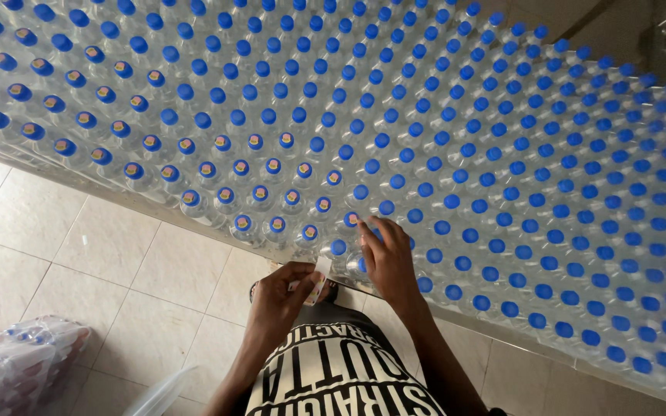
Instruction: The person stands in front of a large array of plastic water bottles arranged on a table. They peel individual stickers from a roll and apply them to the blue caps of the bottles, working systematically across the rows.
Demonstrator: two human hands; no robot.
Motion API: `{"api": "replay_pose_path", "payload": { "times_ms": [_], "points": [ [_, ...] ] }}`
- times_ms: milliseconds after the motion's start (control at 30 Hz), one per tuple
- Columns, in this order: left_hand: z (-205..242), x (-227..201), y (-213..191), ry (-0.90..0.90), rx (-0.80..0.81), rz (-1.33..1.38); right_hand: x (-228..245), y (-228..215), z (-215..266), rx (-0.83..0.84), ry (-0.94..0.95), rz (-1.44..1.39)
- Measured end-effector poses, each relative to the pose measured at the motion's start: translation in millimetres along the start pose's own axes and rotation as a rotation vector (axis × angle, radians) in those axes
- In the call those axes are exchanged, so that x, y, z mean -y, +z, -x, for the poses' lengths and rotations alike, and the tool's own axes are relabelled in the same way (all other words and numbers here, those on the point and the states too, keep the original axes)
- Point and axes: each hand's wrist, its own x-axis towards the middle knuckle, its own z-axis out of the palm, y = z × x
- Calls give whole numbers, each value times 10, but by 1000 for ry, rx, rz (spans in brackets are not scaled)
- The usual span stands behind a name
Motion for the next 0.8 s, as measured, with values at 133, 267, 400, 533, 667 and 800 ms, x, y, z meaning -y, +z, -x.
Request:
{"api": "replay_pose_path", "payload": {
  "times_ms": [133, 267, 400, 533, 667, 800],
  "points": [
    [-40, -21, 82, -18, -63, 96, 281, -293, 31, -103, -22, -208],
    [-87, -75, 181, 86, -130, 243, 496, -506, 75, -238, 8, -449],
    [-107, -16, 299, 119, -111, 234, 627, -599, -66, -255, -192, -390],
    [-58, -146, 346, 105, -131, 274, 613, -628, -136, -170, -269, -440],
    [-53, -84, 346, 114, -53, 356, 608, -687, -204, -209, -322, -448],
    [-86, 22, 309, 127, -35, 382, 690, -664, -285, -170, -271, -471]
  ]
}}
